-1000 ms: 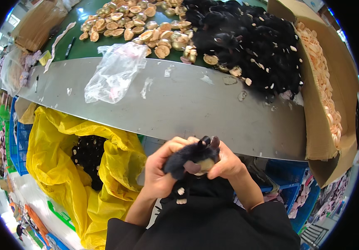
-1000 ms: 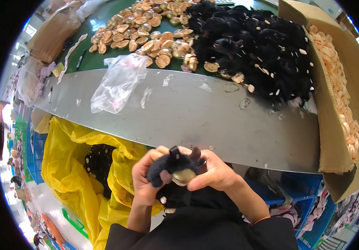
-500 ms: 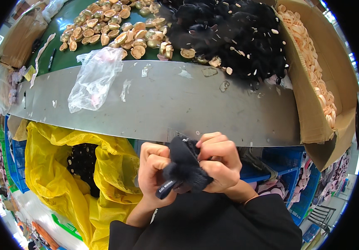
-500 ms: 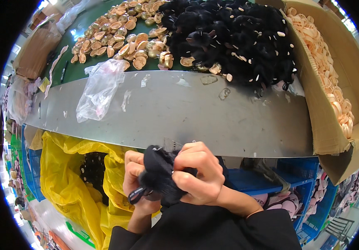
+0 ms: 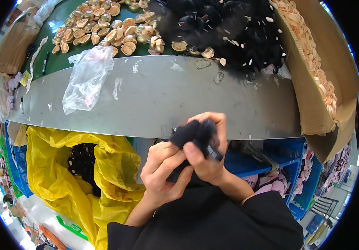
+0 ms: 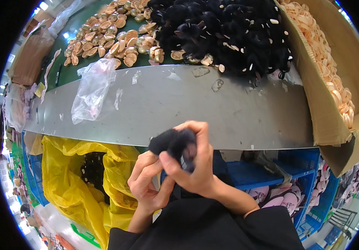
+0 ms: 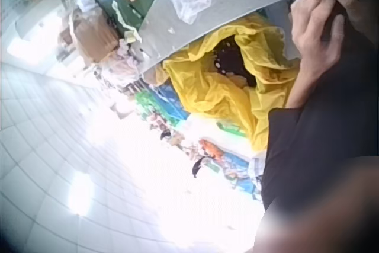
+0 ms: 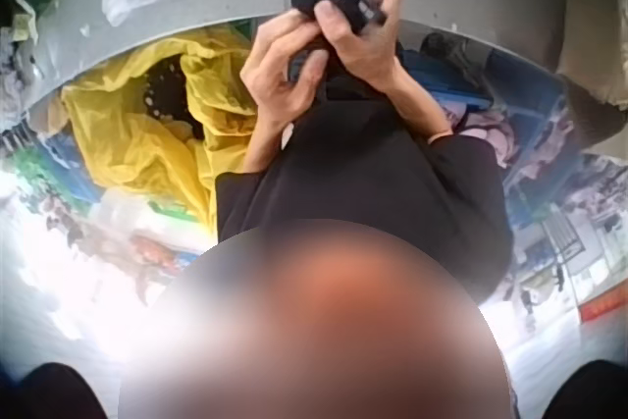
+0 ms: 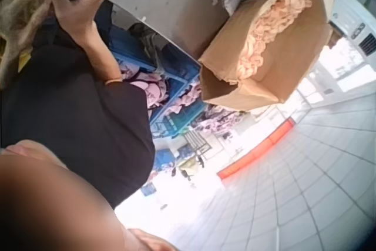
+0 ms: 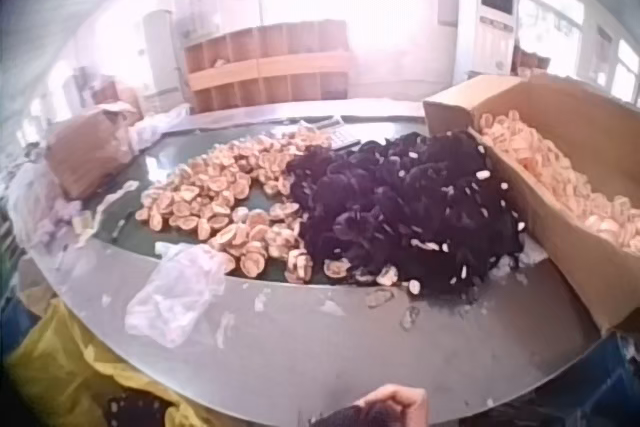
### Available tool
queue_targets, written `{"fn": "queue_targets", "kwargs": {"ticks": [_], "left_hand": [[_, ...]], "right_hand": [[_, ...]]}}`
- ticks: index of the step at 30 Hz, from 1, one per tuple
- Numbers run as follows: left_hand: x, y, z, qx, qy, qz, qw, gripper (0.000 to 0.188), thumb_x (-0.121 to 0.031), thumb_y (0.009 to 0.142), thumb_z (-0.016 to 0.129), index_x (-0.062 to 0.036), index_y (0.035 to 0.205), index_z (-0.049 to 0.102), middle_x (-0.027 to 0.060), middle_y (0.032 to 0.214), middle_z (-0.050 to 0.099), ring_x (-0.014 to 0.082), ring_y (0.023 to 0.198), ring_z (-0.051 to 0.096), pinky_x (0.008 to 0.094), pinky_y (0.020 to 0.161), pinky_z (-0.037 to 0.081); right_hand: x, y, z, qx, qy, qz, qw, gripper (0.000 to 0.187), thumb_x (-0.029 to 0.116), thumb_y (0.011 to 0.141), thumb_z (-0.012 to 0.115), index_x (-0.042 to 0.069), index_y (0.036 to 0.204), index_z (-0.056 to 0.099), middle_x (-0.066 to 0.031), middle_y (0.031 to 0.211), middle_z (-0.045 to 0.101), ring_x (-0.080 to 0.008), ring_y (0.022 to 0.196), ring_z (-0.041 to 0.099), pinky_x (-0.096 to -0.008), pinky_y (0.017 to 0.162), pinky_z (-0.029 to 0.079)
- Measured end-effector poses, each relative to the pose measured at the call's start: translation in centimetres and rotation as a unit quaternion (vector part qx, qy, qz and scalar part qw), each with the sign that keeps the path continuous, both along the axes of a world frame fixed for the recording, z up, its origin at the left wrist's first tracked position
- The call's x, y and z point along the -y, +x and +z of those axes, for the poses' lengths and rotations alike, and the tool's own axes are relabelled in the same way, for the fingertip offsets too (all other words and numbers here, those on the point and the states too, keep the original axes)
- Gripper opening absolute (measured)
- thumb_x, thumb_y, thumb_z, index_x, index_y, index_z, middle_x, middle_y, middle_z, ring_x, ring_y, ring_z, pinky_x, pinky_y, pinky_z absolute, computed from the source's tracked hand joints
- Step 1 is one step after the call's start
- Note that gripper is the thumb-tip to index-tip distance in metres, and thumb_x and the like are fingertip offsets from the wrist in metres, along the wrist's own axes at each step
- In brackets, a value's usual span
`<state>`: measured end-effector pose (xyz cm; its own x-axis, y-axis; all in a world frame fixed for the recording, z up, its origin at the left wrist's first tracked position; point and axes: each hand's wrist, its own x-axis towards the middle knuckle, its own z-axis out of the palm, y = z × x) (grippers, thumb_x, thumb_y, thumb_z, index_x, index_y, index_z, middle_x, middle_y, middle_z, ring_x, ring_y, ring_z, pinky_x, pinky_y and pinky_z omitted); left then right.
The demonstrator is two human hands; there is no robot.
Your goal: The person repeatedly picks up a black fuzzy slipper and a beige sole, presses them together, and places the assembled slipper into a yellow bag. The process is repeated for multiple units.
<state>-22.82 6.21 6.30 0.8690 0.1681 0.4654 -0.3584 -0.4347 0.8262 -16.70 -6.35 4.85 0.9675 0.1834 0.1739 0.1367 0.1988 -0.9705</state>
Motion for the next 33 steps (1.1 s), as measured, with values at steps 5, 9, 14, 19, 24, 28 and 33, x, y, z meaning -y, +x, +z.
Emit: {"fn": "queue_targets", "kwargs": {"ticks": [5, 9, 14, 19, 24, 28, 33], "left_hand": [[-0.7, 0.3, 0.4, -0.082, -0.23, 0.032, 0.969, 0.026, -0.014, 0.09, 0.078, 0.0019, 0.105, 0.064, 0.0085, 0.099, 0.062, 0.0161, 0.084, 0.057, 0.0279, 0.078, 0.048], [-1.6, 0.6, 0.7, -0.147, -0.32, -0.039, 0.935, 0.02, -0.011, 0.092, 0.076, 0.0001, 0.094, 0.06, 0.0022, 0.09, 0.054, 0.01, 0.08, 0.048, 0.0228, 0.073, 0.039], [-0.8, 0.4, 1.1, -0.158, -0.27, -0.014, 0.95, 0.022, -0.01, 0.094, 0.074, -0.0019, 0.086, 0.056, -0.0008, 0.084, 0.048, 0.008, 0.075, 0.042, 0.0221, 0.067, 0.035], [0.5, 0.5, -0.8, -0.074, -0.128, 0.035, 0.988, 0.019, -0.011, 0.098, 0.068, -0.0037, 0.088, 0.053, 0.0015, 0.081, 0.047, 0.0097, 0.071, 0.042, 0.0231, 0.063, 0.034], [0.7, 0.3, -1.3, -0.105, -0.163, 0.071, 0.978, 0.019, -0.012, 0.095, 0.072, -0.0027, 0.087, 0.058, 0.0016, 0.081, 0.052, 0.0105, 0.073, 0.045, 0.0233, 0.065, 0.037], [0.7, 0.1, -0.5, -0.109, -0.173, 0.044, 0.978, 0.019, -0.013, 0.093, 0.076, -0.001, 0.087, 0.062, 0.0021, 0.083, 0.055, 0.0115, 0.074, 0.046, 0.0239, 0.067, 0.038], [0.8, -0.1, 0.3, -0.132, -0.153, 0.042, 0.979, 0.022, -0.015, 0.095, 0.074, -0.0017, 0.086, 0.059, 0.0028, 0.081, 0.052, 0.0134, 0.073, 0.045, 0.0255, 0.065, 0.037]], "right_hand": [[0.5, 0.5, 0.5, -0.023, 0.026, 0.062, 0.997, 0.064, 0.003, 0.092, 0.056, 0.002, 0.148, 0.026, -0.0138, 0.104, 0.061, -0.0161, 0.09, 0.063, -0.0297, 0.083, 0.052], [0.6, 0.8, 0.2, 0.07, -0.09, 0.128, 0.985, 0.045, 0.004, 0.098, 0.047, 0.003, 0.143, 0.043, -0.0157, 0.105, 0.064, -0.0278, 0.083, 0.068, -0.0324, 0.077, 0.053], [0.9, 0.6, 0.0, -0.006, -0.092, 0.196, 0.976, 0.036, 0.01, 0.101, 0.041, 0.006, 0.135, 0.05, -0.0177, 0.1, 0.063, -0.032, 0.078, 0.067, -0.0331, 0.074, 0.052], [1.5, 0.6, -0.1, -0.092, -0.017, 0.256, 0.962, 0.05, 0.015, 0.089, 0.048, 0.006, 0.138, 0.044, -0.0178, 0.098, 0.061, -0.0321, 0.082, 0.065, -0.0363, 0.078, 0.051], [1.9, 0.5, 0.0, -0.05, -0.05, 0.271, 0.96, 0.067, 0.011, 0.08, 0.049, 0.005, 0.145, 0.034, -0.0212, 0.095, 0.06, -0.0373, 0.082, 0.065, -0.0383, 0.078, 0.052], [1.4, 0.0, 0.1, -0.002, -0.139, 0.224, 0.965, 0.068, 0.006, 0.079, 0.05, 0.003, 0.145, 0.033, -0.0253, 0.09, 0.063, -0.0453, 0.079, 0.065, -0.0437, 0.075, 0.053], [1.7, -0.3, 0.2, -0.024, -0.128, 0.254, 0.958, 0.069, 0.005, 0.079, 0.049, 0.001, 0.146, 0.033, -0.025, 0.09, 0.065, -0.0447, 0.081, 0.067, -0.0445, 0.076, 0.054]]}}
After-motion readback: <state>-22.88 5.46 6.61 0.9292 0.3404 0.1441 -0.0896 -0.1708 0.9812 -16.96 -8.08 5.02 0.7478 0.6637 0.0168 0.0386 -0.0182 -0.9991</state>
